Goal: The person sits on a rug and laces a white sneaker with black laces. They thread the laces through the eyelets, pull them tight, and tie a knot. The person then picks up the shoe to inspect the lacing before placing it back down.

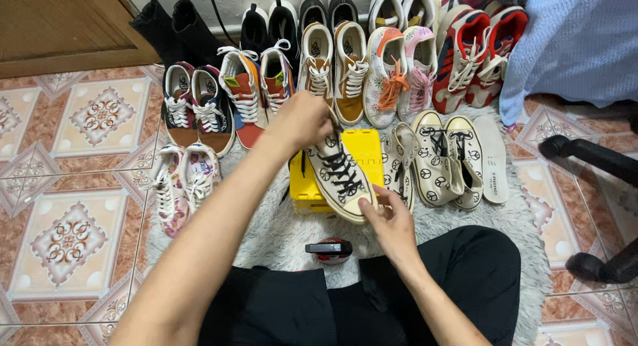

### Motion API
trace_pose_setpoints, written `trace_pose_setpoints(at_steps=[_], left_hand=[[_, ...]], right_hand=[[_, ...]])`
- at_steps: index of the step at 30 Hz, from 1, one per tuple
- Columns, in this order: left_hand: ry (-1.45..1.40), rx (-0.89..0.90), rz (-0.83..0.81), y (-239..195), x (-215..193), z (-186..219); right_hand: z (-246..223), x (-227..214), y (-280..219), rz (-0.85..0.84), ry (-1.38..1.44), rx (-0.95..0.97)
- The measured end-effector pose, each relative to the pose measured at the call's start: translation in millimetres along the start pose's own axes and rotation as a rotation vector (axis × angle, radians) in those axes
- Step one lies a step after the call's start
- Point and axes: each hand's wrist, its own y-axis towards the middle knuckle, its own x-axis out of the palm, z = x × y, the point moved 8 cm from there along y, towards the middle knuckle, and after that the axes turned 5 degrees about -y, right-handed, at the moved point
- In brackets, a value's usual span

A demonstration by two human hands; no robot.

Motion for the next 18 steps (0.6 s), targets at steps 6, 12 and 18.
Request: trace_pose_setpoints(at_steps=[6, 12, 18], left_hand=[[0.228, -0.014, 0.287, -0.4, -14.6, 26.5], [-0.117, -0.001, 0.325, -54.3, -75.1, 37.1], [-0.025, -0.008, 0.393, -55.8, -48.3, 40.3]], right_hand=[[3.1, 8.9, -26.6, -0.024, -0.009, 0.103], [7.2, -22.4, 36.2, 0.072, -0.267, -0.288], [-84.9, -1.8, 93.5, 0.053, -0.109, -0.572]])
